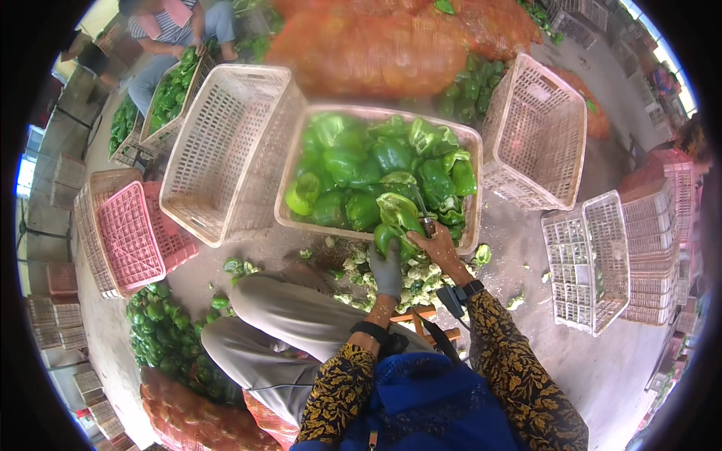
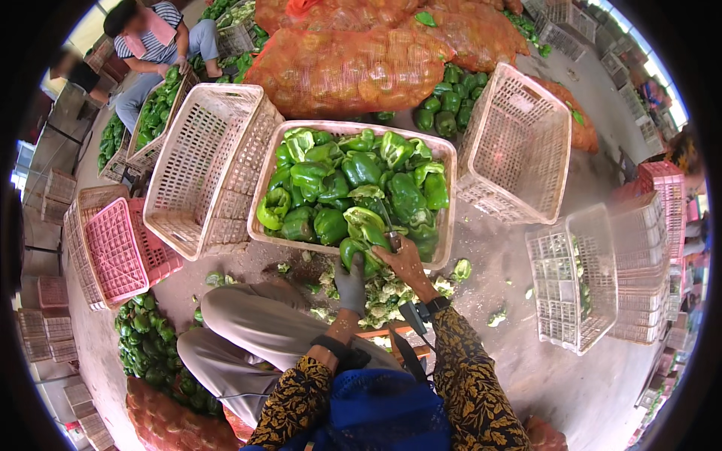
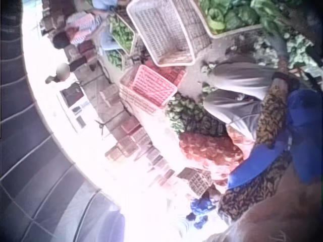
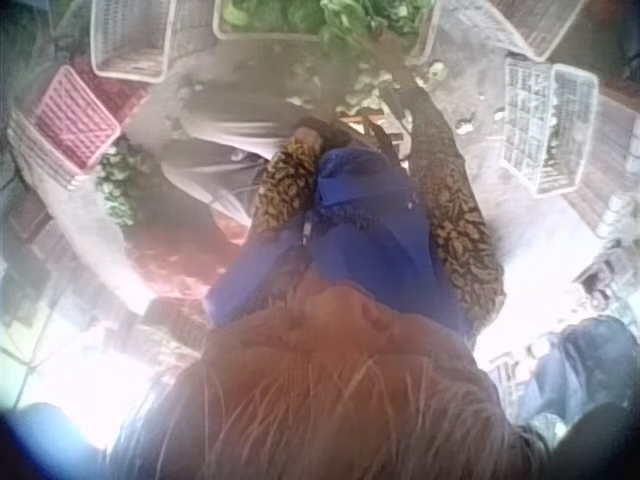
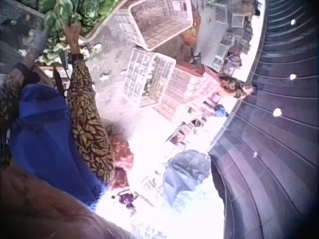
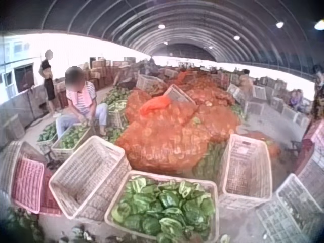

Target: The person trims the stems of green bell peppers using a knife, places the trimmed peppers into a basket, and reaches for more peppers from a large mesh bag on the floor.

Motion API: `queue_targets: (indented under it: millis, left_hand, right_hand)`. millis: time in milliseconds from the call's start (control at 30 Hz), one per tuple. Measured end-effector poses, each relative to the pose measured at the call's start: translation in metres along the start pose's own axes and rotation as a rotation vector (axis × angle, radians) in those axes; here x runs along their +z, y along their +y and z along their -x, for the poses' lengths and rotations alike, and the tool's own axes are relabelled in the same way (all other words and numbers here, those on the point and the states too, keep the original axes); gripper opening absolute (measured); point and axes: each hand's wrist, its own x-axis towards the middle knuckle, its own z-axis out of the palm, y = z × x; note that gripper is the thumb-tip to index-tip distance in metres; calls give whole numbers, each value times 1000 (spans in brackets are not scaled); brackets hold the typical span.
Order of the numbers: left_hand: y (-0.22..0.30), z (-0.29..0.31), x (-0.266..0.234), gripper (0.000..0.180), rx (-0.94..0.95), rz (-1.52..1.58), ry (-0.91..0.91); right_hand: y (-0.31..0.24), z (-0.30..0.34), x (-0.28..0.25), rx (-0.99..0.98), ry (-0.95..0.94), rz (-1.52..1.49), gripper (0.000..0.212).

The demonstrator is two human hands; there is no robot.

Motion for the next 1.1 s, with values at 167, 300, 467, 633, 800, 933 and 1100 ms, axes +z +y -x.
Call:
queue_targets:
  millis: [167,300,467,633,800,933,1100]
  left_hand:
    - [4,2,-9,75,-11,201,-39]
    - [14,22,-10,76,-126,321,-107]
    - [37,26,-8,54,-272,453,-304]
    - [36,26,-5,52,-385,734,-417]
    - [30,18,-6,58,-353,686,-435]
    - [21,11,0,59,-388,669,-458]
    - [16,2,-6,56,-404,589,-310]
  right_hand:
    - [-35,8,-6,230,-102,-192,43]
    - [-30,29,-22,299,-89,-310,43]
    - [-13,35,-40,409,-20,-619,44]
    - [-44,51,-58,366,80,-486,70]
    - [-86,50,-50,-201,199,-8,36]
    - [-80,35,-26,-198,-286,237,62]
    - [-73,23,-11,-239,-366,259,56]
